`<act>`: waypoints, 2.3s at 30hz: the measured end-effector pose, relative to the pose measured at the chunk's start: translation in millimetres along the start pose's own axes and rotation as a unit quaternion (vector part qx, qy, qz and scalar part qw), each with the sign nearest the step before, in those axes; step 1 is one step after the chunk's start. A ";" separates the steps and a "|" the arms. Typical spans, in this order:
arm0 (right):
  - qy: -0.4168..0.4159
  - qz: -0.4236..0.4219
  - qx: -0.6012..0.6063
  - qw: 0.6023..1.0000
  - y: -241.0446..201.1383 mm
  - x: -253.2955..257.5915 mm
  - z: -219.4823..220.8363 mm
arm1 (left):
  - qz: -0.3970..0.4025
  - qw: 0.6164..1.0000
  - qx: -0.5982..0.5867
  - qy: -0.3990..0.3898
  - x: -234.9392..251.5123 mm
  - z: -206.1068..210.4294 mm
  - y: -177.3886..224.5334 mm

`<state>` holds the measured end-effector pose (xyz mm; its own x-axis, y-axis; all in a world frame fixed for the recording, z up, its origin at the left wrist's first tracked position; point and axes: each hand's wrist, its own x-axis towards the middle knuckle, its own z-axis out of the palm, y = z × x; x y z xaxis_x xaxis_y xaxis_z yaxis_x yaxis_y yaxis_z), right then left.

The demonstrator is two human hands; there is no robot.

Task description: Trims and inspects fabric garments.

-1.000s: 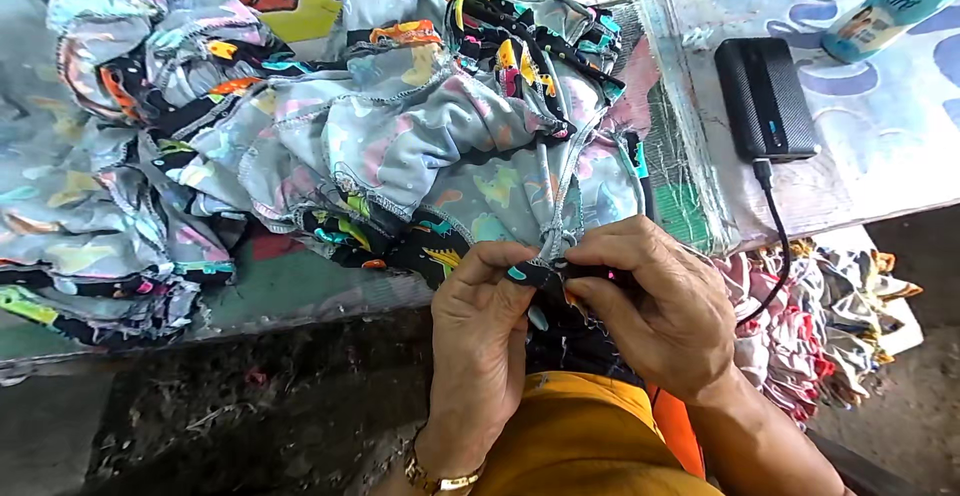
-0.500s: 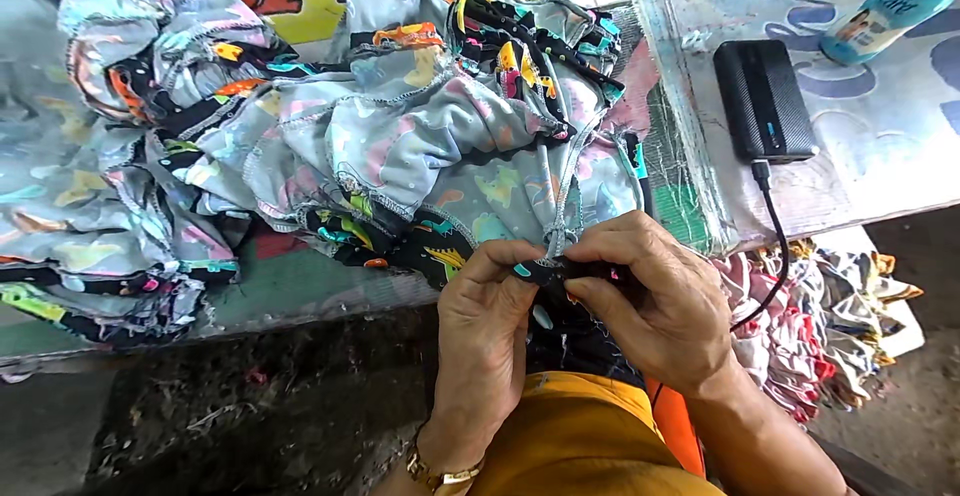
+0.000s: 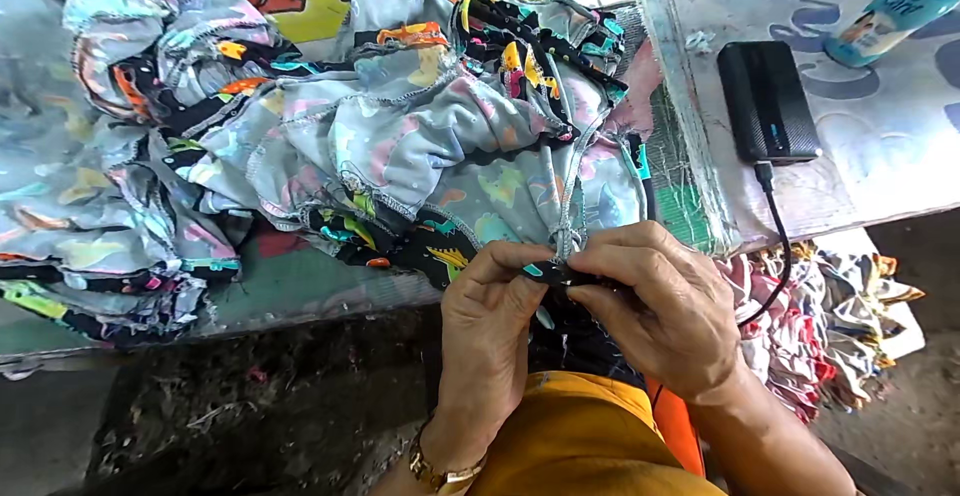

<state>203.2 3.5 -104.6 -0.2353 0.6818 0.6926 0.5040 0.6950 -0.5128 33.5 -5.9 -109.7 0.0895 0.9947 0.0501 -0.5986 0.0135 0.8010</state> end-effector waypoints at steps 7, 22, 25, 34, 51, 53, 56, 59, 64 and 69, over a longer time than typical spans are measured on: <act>0.005 -0.002 -0.006 1.000 1.0 0.2 0.9 | 0.009 1.000 0.007 0.000 -1.0 0.8 -1.3; -0.051 0.004 0.002 0.999 5.5 -13.2 -1.0 | 0.163 0.953 0.254 -0.030 -1.4 1.0 -0.7; -0.068 0.040 0.100 0.992 12.5 -14.1 -7.3 | 0.269 0.855 0.441 -0.047 4.0 -2.9 6.9; -0.039 0.096 0.023 0.994 30.6 2.3 -13.4 | 0.060 0.971 0.222 -0.068 19.6 9.3 12.2; 0.069 0.057 0.123 0.988 22.6 0.8 -10.0 | 0.139 0.936 0.321 -0.037 21.1 21.4 1.2; 0.063 0.046 0.129 0.989 22.7 -0.3 -10.6 | 0.161 0.926 0.337 -0.046 22.7 20.3 0.6; 0.043 0.020 0.135 0.990 21.1 0.1 -10.6 | 0.218 0.889 0.394 -0.089 27.0 16.0 1.6; 0.033 0.037 0.145 0.988 21.8 5.2 -12.0 | 0.239 0.848 0.454 -0.132 29.4 14.7 1.9; 0.019 0.051 0.163 0.985 23.7 13.4 -12.4 | 0.192 0.850 0.467 -0.152 28.7 15.3 0.3; -0.033 0.100 0.132 0.986 21.5 13.3 -21.1 | 0.171 0.843 0.488 -0.144 34.5 16.1 8.9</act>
<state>228.4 22.7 -95.7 -0.2105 0.8182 0.5350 0.3148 0.5749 -0.7553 44.1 26.9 -91.3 0.3192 0.8552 0.4082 0.3001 -0.4998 0.8124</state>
